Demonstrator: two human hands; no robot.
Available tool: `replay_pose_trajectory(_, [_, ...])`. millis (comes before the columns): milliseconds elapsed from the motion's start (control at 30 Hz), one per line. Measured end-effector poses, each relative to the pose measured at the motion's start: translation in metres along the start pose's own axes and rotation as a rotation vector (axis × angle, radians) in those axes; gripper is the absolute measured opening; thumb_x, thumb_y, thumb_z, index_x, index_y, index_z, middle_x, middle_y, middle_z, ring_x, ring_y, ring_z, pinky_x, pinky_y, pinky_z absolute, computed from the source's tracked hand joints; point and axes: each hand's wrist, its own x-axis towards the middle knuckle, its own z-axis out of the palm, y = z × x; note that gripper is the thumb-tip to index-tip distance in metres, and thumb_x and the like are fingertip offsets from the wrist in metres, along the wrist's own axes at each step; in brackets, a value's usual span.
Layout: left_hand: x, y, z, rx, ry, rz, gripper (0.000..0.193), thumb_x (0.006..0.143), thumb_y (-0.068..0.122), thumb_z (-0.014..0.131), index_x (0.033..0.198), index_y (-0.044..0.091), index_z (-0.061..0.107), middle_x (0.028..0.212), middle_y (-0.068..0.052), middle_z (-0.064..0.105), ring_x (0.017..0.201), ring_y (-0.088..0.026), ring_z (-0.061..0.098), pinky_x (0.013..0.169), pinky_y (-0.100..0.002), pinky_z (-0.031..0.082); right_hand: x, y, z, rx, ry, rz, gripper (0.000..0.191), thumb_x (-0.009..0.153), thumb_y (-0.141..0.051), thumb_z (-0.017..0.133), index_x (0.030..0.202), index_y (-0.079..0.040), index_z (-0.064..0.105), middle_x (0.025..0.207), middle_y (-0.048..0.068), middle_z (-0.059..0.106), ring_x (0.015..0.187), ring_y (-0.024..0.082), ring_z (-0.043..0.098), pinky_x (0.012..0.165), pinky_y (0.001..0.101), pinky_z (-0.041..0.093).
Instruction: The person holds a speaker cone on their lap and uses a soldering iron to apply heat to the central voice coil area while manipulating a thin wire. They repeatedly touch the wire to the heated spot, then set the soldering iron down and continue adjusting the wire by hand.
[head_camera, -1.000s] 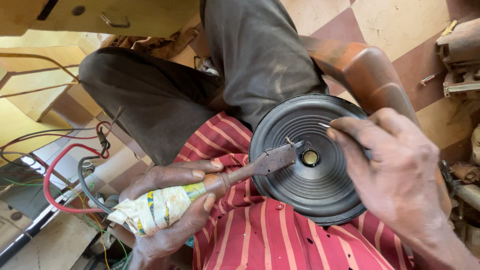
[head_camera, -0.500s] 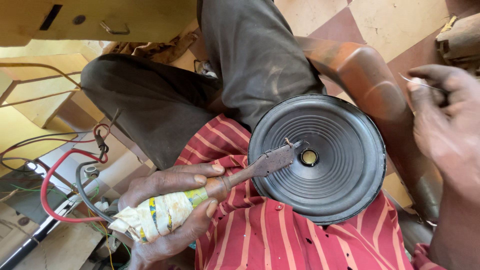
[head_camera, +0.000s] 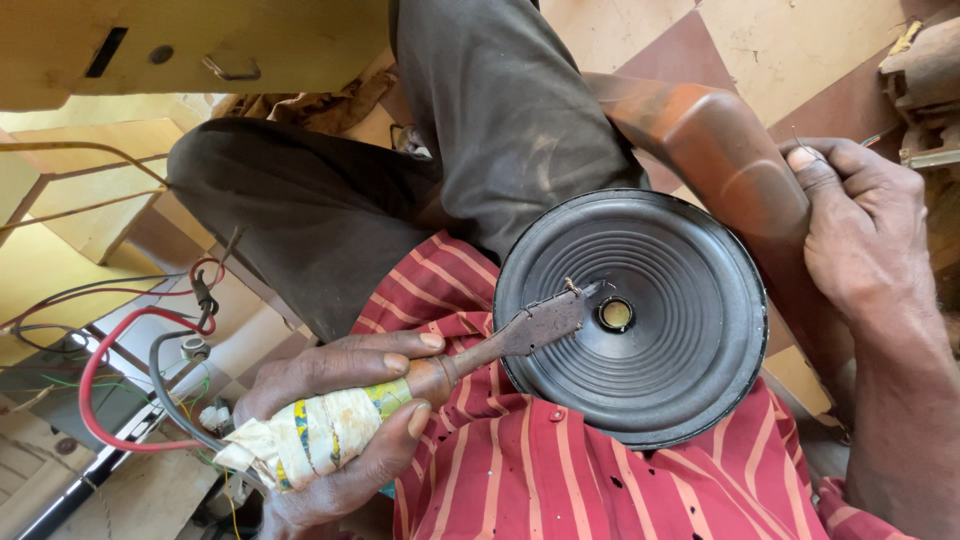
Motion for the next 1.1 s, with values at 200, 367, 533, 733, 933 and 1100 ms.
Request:
replay_pose_trajectory(200, [-0.0002,-0.0008,0.0026,0.009,-0.002,0.016,0.034,0.087,-0.006,0.075,0.119,0.001,0.064,0.109,-0.023,0.077,0.112,-0.030,0.078,0.096,-0.040,0.068,0.0013,-0.0011,0.0007,0.002,-0.004,0.030,0.020,0.108,-0.017,0.059,0.115,-0.004,0.073,0.091,0.006,0.071,0.081,0.007,0.061,0.071,0.0266,0.049])
replay_pose_trajectory(367, [0.0019,-0.0014,0.0004,0.009,0.004,0.032,0.035,0.087,-0.005,0.075,0.119,0.001,0.064,0.109,-0.023,0.077,0.113,-0.030,0.078,0.096,-0.040,0.068,0.0003,-0.0017,0.0007,-0.018,0.010,0.004,0.020,0.108,-0.017,0.060,0.115,-0.003,0.073,0.091,0.007,0.070,0.082,0.007,0.061,0.071,0.0269,0.048])
replay_pose_trajectory(533, [0.0049,-0.0013,0.0012,0.028,0.006,0.066,0.037,0.084,-0.005,0.075,0.118,0.001,0.063,0.108,-0.021,0.076,0.111,-0.029,0.077,0.099,-0.041,0.066,0.0006,-0.0022,0.0003,0.010,-0.006,-0.014,0.020,0.109,-0.016,0.059,0.114,-0.003,0.073,0.090,0.007,0.070,0.082,0.007,0.061,0.072,0.0267,0.048])
replay_pose_trajectory(733, [0.0030,0.0021,-0.0032,-0.020,-0.045,0.004,0.039,0.085,-0.005,0.076,0.121,0.001,0.065,0.113,-0.026,0.077,0.112,-0.029,0.078,0.098,-0.039,0.065,0.0002,-0.0038,0.0006,0.012,0.000,-0.031,0.020,0.109,-0.016,0.058,0.115,-0.003,0.072,0.092,0.007,0.071,0.082,0.008,0.061,0.072,0.0267,0.048])
replay_pose_trajectory(933, [0.0005,-0.0033,0.0016,-0.083,0.001,0.003,0.036,0.086,-0.009,0.076,0.120,-0.002,0.065,0.111,-0.029,0.075,0.117,-0.033,0.075,0.095,-0.041,0.067,-0.0012,-0.0066,0.0004,-0.024,0.004,-0.017,0.020,0.109,-0.016,0.058,0.115,-0.003,0.073,0.094,0.008,0.071,0.083,0.009,0.063,0.072,0.0278,0.049])
replay_pose_trajectory(1100, [0.0003,-0.0023,0.0021,-0.077,0.010,0.007,0.035,0.087,-0.009,0.075,0.120,-0.002,0.064,0.114,-0.030,0.074,0.114,-0.032,0.075,0.098,-0.042,0.066,-0.0018,-0.0081,0.0005,-0.025,0.003,-0.025,0.020,0.109,-0.016,0.059,0.115,-0.003,0.073,0.093,0.009,0.071,0.083,0.010,0.063,0.073,0.0279,0.049])
